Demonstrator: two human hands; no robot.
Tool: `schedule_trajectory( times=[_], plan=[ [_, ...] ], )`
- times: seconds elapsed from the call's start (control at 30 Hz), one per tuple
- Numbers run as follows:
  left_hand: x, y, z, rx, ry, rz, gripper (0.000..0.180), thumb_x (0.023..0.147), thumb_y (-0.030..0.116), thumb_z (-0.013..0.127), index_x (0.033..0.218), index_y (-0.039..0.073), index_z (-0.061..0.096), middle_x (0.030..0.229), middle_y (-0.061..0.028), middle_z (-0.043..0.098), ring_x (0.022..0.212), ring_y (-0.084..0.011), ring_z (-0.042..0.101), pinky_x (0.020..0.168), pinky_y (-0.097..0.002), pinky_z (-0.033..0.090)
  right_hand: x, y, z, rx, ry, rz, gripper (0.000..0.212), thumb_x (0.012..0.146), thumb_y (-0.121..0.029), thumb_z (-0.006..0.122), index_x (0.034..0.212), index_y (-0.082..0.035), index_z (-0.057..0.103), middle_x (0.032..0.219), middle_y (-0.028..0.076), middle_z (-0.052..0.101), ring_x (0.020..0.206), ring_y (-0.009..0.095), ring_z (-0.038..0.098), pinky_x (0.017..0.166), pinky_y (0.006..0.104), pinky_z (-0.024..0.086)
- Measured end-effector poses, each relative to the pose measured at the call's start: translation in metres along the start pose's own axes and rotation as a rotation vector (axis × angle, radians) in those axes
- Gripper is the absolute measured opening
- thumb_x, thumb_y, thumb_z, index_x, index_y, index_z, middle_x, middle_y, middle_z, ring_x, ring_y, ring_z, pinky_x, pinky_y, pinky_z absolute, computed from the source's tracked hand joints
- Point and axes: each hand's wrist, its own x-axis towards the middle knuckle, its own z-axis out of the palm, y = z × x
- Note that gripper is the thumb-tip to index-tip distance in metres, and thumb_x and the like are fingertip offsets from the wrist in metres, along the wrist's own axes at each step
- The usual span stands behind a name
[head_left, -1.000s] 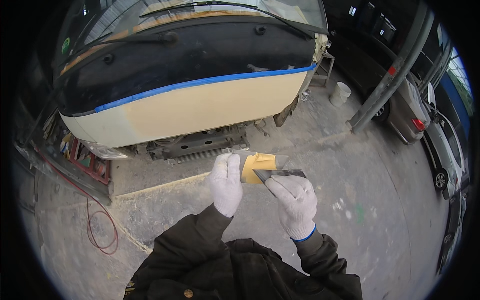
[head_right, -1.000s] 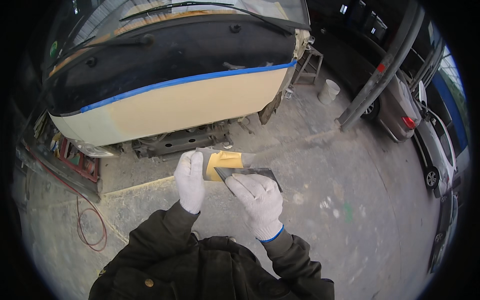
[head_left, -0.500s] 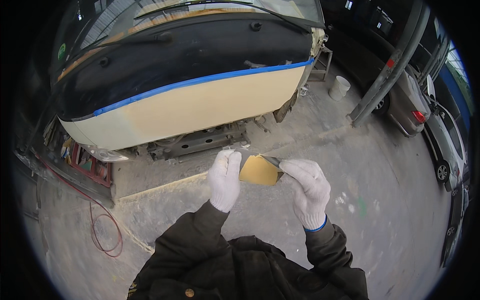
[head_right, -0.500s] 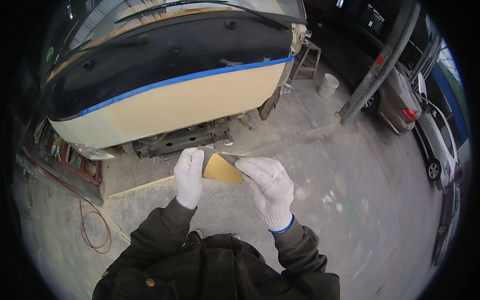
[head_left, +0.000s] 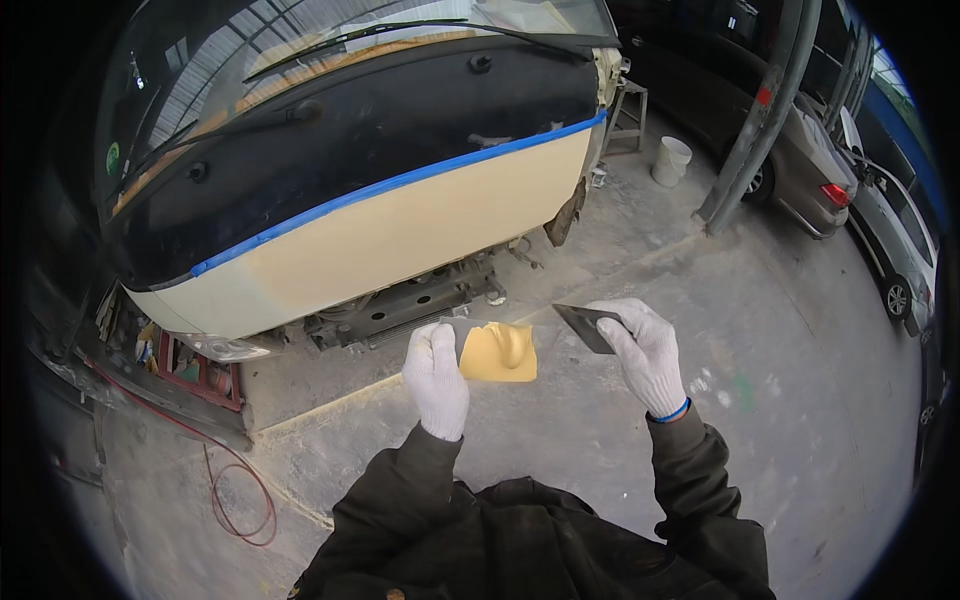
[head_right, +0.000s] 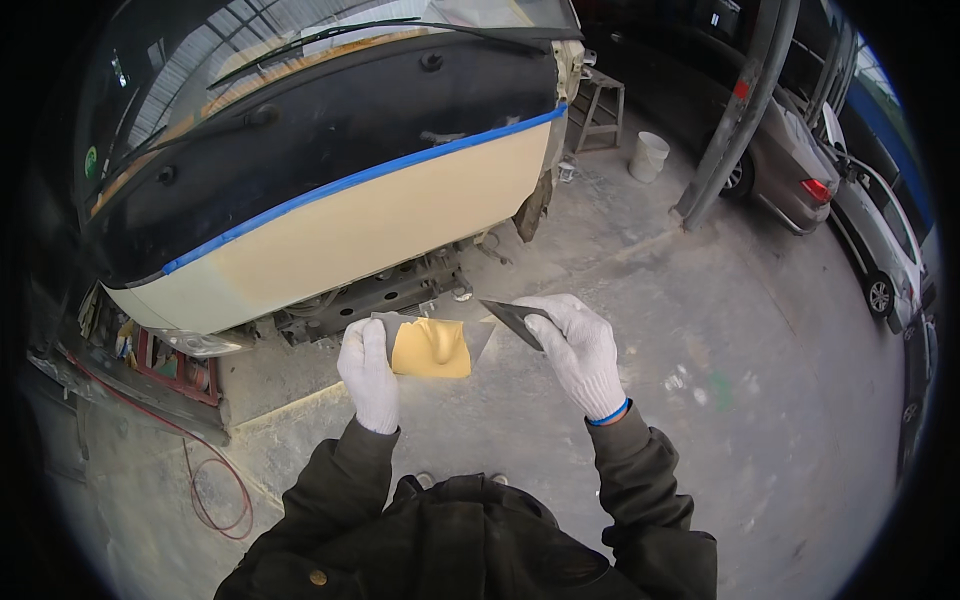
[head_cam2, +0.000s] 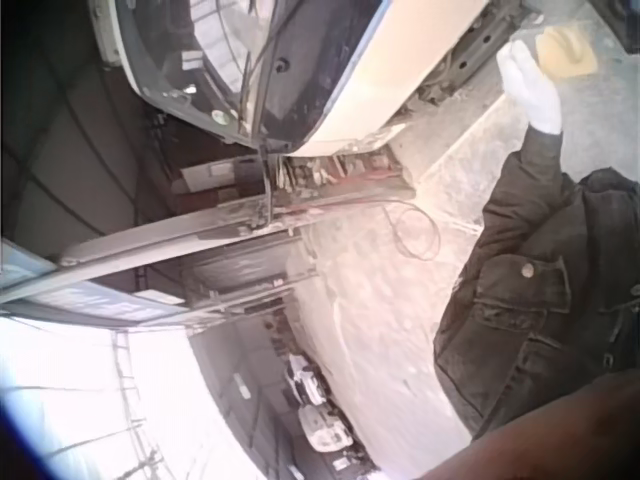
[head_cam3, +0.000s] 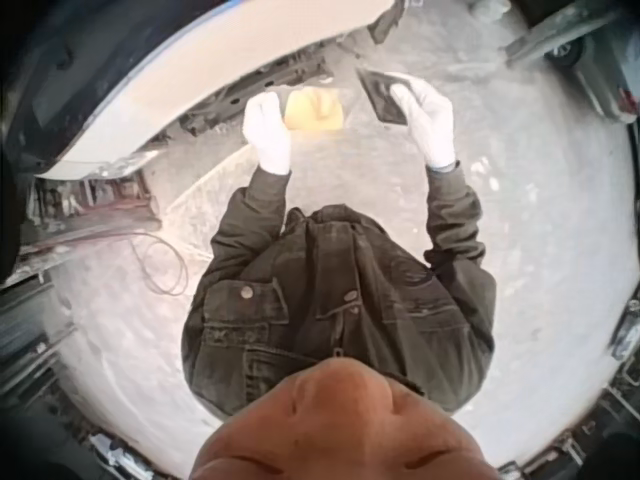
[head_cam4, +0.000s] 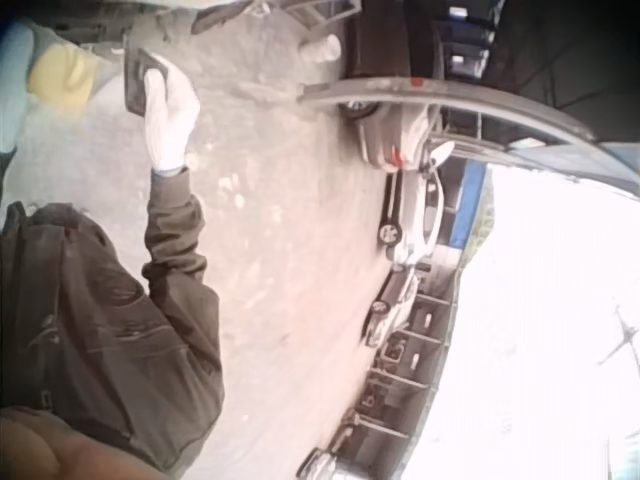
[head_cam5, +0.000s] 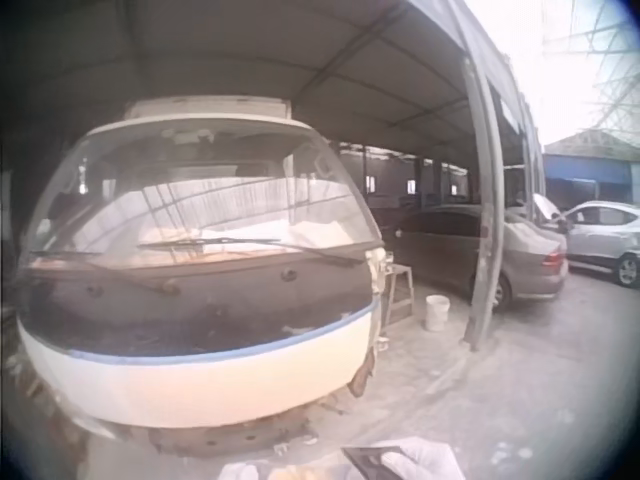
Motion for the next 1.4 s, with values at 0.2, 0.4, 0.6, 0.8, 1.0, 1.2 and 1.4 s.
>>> schedule_trajectory(
  times=[0.2, 0.4, 0.6, 0.8, 1.0, 1.2, 1.4],
  plan=[
    [-0.007, 0.009, 0.011, -0.264, 0.055, -0.089, 0.022, 0.109, 0.016, 0.053, 0.108, -0.003, 0.064, 0.099, -0.0041, 0.067, 0.091, -0.0107, 0.059, 0.085, -0.0289, 0.051, 0.003, 0.013, 0.044, 0.654, 0.098, 0.353, 0.021, 0.104, -0.011, 0.063, 0.111, 0.006, 0.073, 0.095, 0.003, 0.075, 0.080, 0.007, 0.065, 0.074, 0.0250, 0.054],
    [-0.027, 0.020, 0.020, -0.143, 0.009, -0.072, 0.022, 0.110, 0.017, 0.051, 0.114, -0.003, 0.061, 0.100, -0.0026, 0.065, 0.090, -0.0086, 0.057, 0.084, -0.0266, 0.049, -0.006, 0.020, 0.092, 0.768, 0.196, 0.416, 0.024, 0.103, -0.010, 0.063, 0.116, 0.007, 0.073, 0.097, 0.004, 0.076, 0.080, 0.008, 0.066, 0.073, 0.0260, 0.056],
    [-0.053, 0.009, 0.023, -0.009, -0.166, 0.019, 0.019, 0.109, 0.016, 0.056, 0.113, -0.001, 0.062, 0.086, -0.0061, 0.061, 0.077, -0.0118, 0.055, 0.072, -0.0308, 0.047, -0.007, 0.012, 0.109, 0.907, 0.370, 0.463, 0.023, 0.104, -0.010, 0.062, 0.116, 0.006, 0.073, 0.102, 0.004, 0.075, 0.085, 0.008, 0.066, 0.077, 0.0253, 0.055],
    [-0.050, 0.022, 0.016, 0.119, -0.377, 0.131, 0.020, 0.108, 0.019, 0.058, 0.107, 0.000, 0.064, 0.085, -0.0110, 0.065, 0.075, -0.0183, 0.060, 0.073, -0.0331, 0.050, 0.004, 0.010, 0.074, 1.045, 0.561, 0.292, 0.026, 0.106, -0.011, 0.060, 0.125, 0.004, 0.069, 0.111, 0.006, 0.073, 0.095, 0.010, 0.066, 0.084, 0.0270, 0.054],
    [-0.030, 0.010, 0.012, 0.022, -0.291, 0.032, 0.021, 0.108, 0.018, 0.058, 0.101, 0.000, 0.063, 0.088, -0.0087, 0.064, 0.081, -0.0142, 0.059, 0.077, -0.0302, 0.049, 0.002, 0.000, 0.014, 0.725, 0.049, 0.136, 0.033, 0.102, -0.010, 0.064, 0.130, 0.008, 0.067, 0.117, 0.009, 0.074, 0.103, 0.013, 0.067, 0.090, 0.0286, 0.054],
    [-0.016, 0.007, 0.012, 0.006, -0.142, 0.006, 0.021, 0.107, 0.018, 0.058, 0.102, -0.001, 0.065, 0.087, -0.0040, 0.063, 0.082, -0.0097, 0.055, 0.077, -0.0277, 0.048, -0.008, 0.011, 0.021, 0.546, -0.328, 0.273, 0.031, 0.103, -0.011, 0.064, 0.130, 0.004, 0.070, 0.115, 0.008, 0.076, 0.097, 0.011, 0.067, 0.086, 0.0283, 0.056],
    [-0.007, 0.003, 0.006, -0.021, -0.125, -0.057, 0.021, 0.107, 0.019, 0.059, 0.105, -0.001, 0.066, 0.090, -0.0039, 0.065, 0.084, -0.0097, 0.056, 0.079, -0.0270, 0.049, -0.008, 0.021, 0.021, -0.324, -0.103, -0.254, 0.032, 0.085, -0.007, 0.073, 0.115, -0.014, 0.078, 0.109, 0.003, 0.077, 0.093, 0.025, 0.071, 0.083, 0.0362, 0.057]
  ],
)
